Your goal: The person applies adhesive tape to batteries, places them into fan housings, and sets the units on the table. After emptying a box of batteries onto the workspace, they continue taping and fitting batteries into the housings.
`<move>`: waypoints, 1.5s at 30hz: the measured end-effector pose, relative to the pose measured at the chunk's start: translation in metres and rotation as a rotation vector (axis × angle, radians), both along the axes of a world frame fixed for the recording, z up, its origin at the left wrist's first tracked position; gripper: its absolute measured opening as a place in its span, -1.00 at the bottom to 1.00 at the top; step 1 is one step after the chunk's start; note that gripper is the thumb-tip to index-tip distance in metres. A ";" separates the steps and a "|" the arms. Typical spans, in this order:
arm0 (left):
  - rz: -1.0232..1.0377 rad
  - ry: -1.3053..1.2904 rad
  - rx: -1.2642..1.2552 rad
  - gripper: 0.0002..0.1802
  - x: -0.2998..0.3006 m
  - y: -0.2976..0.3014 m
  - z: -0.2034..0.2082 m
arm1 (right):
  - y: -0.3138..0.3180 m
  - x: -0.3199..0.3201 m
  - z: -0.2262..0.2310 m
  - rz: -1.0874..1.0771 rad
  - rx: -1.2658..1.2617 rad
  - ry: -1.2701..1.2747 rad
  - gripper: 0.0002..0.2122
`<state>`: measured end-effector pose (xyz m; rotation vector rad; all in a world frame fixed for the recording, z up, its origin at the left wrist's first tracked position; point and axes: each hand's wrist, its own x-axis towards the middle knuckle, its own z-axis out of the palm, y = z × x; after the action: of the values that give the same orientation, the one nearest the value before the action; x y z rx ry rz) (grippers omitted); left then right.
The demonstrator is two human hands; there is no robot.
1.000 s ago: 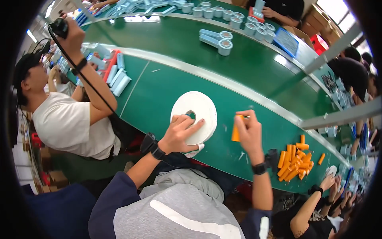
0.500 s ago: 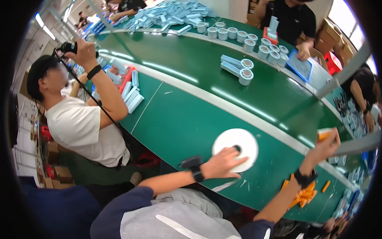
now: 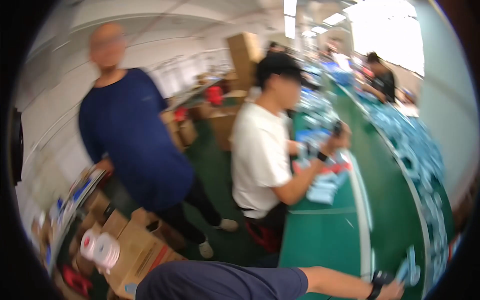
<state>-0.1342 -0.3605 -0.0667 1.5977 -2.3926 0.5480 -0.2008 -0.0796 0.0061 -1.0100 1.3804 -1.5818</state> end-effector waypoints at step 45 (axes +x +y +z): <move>-0.135 1.185 -0.098 -0.89 0.198 0.319 0.013 | -0.006 0.080 0.016 1.031 -0.528 1.661 -0.64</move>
<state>0.0634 -0.0412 -0.0535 1.1591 -1.4925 -0.2759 -0.1205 -0.0854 0.0218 -3.0163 0.7888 -0.0103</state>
